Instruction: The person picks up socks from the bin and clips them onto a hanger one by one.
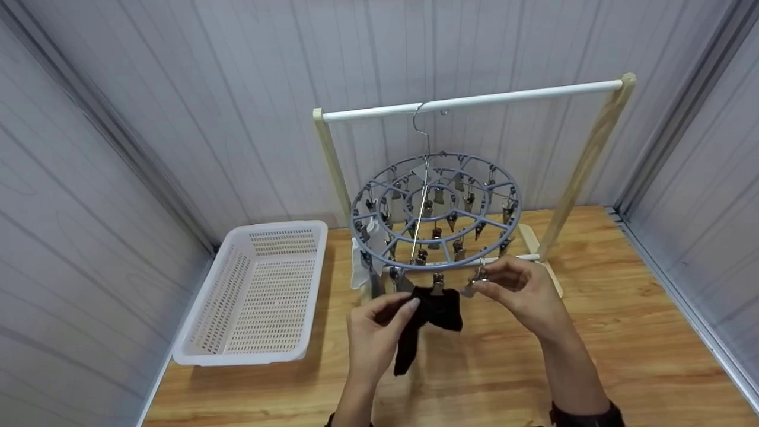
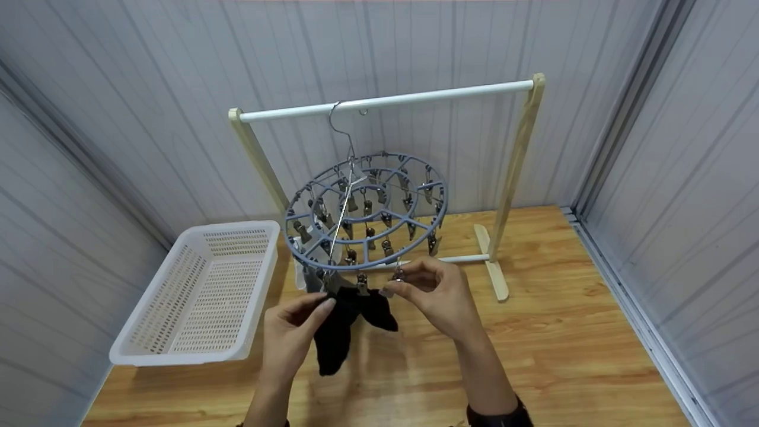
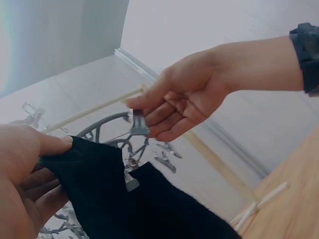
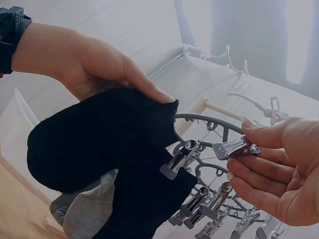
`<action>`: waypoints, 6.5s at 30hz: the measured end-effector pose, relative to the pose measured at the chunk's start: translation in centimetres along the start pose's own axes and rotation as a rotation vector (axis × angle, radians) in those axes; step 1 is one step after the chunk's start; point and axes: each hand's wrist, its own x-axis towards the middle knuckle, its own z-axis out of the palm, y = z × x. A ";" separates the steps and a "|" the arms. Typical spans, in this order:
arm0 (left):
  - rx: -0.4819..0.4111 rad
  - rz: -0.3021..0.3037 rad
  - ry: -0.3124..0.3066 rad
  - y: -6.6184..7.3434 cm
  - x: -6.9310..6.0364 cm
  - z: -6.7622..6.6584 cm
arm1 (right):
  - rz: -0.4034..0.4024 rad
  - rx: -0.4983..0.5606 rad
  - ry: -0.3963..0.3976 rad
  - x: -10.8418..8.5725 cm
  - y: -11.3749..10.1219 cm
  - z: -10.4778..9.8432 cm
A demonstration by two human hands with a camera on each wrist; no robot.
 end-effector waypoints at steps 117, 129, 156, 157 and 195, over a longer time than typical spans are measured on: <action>0.820 0.213 -0.034 -2.0 1.6 -9.5 | -0.085 -0.328 0.242 1.4 1.9 -1.6; 0.817 0.176 -0.003 -2.0 1.5 -10.8 | -0.075 -0.340 0.246 2.0 3.0 -2.0; 0.775 0.186 -0.020 -2.5 1.7 -10.8 | -0.033 -0.407 0.257 2.5 4.0 -2.7; 0.774 0.180 -0.023 -2.5 1.7 -10.8 | -0.034 -0.411 0.257 2.5 4.1 -2.7; 0.895 0.242 -0.045 -2.8 1.9 -9.8 | -0.107 -0.527 0.239 1.7 4.6 -3.1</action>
